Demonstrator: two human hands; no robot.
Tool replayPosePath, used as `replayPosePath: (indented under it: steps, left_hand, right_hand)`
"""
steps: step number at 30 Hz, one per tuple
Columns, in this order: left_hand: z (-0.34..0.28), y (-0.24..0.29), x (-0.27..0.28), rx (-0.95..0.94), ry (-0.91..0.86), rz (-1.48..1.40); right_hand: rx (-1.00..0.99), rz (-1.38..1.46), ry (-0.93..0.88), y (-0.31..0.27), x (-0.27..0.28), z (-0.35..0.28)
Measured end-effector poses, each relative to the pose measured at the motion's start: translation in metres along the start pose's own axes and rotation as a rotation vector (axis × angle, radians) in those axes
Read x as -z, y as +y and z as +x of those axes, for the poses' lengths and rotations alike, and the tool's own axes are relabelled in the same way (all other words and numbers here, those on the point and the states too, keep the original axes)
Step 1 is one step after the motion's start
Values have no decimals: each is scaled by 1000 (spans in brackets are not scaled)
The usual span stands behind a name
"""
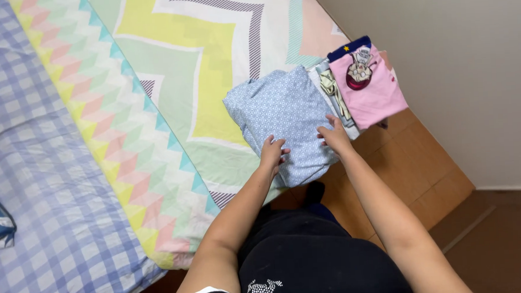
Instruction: Cleaning a closet shelf using a duster and spray, then transferring and organizing folded clothes from a bed into the closet.
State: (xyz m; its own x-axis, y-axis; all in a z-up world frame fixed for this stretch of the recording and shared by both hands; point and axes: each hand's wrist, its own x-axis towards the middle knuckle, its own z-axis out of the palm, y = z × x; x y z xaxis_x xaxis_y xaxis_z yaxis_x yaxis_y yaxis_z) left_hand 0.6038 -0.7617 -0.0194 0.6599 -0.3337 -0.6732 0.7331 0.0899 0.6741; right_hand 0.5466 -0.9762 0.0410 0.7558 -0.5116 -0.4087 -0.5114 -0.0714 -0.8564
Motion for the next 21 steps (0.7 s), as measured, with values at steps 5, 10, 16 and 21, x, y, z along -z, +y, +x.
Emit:
replayPosePath:
  steps: [5, 10, 16, 21]
  left_hand:
    - [18, -6, -14, -42, 158, -33]
    - [27, -13, -23, -120, 425, -24]
    - [47, -22, -31, -86, 528, -100]
    - [51, -27, -21, -9, 521, -182]
  right_hand:
    - [-55, -33, -45, 14, 11, 55]
    - [-86, -146, -154, 24, 27, 96]
    - [-29, -243, -349, 53, 40, 148]
    - [-5, -141, -437, 59, 34, 167]
